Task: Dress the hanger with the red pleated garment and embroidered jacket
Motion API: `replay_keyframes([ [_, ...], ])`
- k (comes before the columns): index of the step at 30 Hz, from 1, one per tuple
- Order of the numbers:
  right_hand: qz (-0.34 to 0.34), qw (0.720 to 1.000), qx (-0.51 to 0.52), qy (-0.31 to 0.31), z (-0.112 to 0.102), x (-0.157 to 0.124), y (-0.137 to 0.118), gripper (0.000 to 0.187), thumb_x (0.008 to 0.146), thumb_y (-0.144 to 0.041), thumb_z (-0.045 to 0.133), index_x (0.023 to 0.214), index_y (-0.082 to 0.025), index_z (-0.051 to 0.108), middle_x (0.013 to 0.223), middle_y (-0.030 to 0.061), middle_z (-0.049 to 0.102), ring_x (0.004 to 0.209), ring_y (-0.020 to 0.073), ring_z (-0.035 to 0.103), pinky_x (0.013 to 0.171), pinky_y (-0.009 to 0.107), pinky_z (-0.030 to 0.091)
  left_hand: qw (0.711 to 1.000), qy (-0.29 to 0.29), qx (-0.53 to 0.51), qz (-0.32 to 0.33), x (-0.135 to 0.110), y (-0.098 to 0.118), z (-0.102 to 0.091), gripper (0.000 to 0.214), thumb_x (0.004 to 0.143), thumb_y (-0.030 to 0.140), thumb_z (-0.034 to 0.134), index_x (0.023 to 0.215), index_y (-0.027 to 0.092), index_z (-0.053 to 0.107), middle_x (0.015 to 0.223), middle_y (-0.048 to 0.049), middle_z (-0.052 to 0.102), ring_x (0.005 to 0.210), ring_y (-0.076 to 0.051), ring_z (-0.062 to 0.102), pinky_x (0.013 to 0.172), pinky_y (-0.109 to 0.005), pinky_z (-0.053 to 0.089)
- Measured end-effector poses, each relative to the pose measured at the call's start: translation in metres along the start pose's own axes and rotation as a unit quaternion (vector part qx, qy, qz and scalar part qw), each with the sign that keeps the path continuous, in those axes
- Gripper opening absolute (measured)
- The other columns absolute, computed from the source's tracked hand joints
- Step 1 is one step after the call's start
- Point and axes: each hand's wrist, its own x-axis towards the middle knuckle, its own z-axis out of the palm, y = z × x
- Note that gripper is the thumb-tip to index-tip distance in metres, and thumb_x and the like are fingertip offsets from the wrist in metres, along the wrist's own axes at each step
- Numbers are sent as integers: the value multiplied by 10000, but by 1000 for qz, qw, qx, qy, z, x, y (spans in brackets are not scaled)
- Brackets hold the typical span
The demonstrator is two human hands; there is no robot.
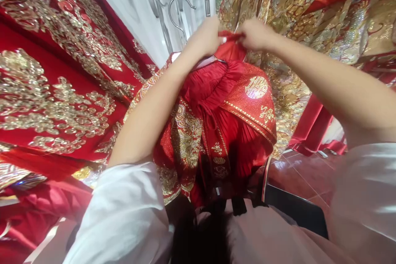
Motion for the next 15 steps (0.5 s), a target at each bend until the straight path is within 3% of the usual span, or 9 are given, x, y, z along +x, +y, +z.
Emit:
replay_keyframes([
  [2, 6, 993, -18, 114, -2, -3, 4, 118, 852, -69, 445, 781, -160, 468, 901, 36, 594, 998, 124, 421, 948, 279, 305, 998, 64, -24, 16, 0, -4, 1, 287, 803, 504, 512, 866, 272, 668, 782, -5, 649, 986, -247, 483, 776, -391, 401],
  [3, 17, 991, -9, 133, 1, -5, 7, 81, 861, -88, 453, 831, -158, 480, 908, 22, 598, 956, 108, 425, 924, 264, 320, 996, 89, -28, 12, 0, -5, 1, 278, 810, 480, 482, 883, 282, 664, 826, -8, 658, 1000, -264, 485, 810, -408, 402],
  [4, 31, 992, 13, 119, 5, -8, 10, 44, 861, -109, 480, 861, -152, 491, 876, 6, 603, 899, 93, 435, 886, 245, 343, 994, 101, -26, 6, -1, -5, 2, 271, 810, 451, 460, 887, 286, 661, 854, -14, 661, 1001, -279, 492, 830, -422, 403],
  [7, 76, 996, 47, -27, 13, -17, 24, 69, 796, -108, 593, 776, -125, 529, 633, -42, 550, 743, 71, 447, 773, 212, 382, 995, 94, -5, 11, -5, -3, 3, 249, 809, 372, 439, 846, 259, 658, 866, -38, 647, 958, -282, 529, 830, -426, 413],
  [9, 90, 996, -3, -27, 6, -24, 31, 115, 778, -77, 594, 687, -123, 542, 552, -43, 500, 708, 81, 445, 755, 227, 385, 995, 89, 6, 44, -9, -1, 3, 246, 823, 338, 433, 794, 229, 652, 852, -55, 634, 902, -262, 550, 806, -410, 416],
  [11, 89, 992, -47, 78, -5, -32, 35, 138, 824, -65, 504, 728, -127, 582, 638, -2, 570, 767, 107, 464, 787, 245, 382, 992, 92, 9, 80, -13, 1, 2, 262, 854, 349, 428, 787, 227, 650, 848, -51, 632, 870, -236, 549, 796, -394, 412],
  [13, 71, 969, -92, 220, -12, -44, 36, 287, 843, -21, 371, 947, -114, 623, 937, 61, 661, 934, 133, 498, 875, 248, 366, 991, 92, 10, 98, -16, 1, 1, 273, 881, 406, 434, 855, 252, 657, 874, -33, 644, 908, -226, 532, 813, -381, 407],
  [14, 70, 956, -132, 254, -13, -52, 37, 379, 826, 8, 334, 1070, -102, 603, 1084, 88, 647, 1015, 144, 500, 906, 251, 356, 991, 91, 15, 98, -17, 2, 0, 272, 884, 426, 446, 893, 258, 660, 893, -28, 650, 930, -225, 522, 823, -376, 405],
  [15, 75, 950, -176, 248, -12, -62, 37, 421, 810, 16, 341, 1140, -88, 581, 1153, 112, 629, 1047, 160, 513, 902, 258, 364, 991, 89, 21, 96, -18, 2, 0, 272, 878, 439, 470, 919, 252, 664, 911, -29, 654, 936, -223, 519, 824, -372, 406],
])
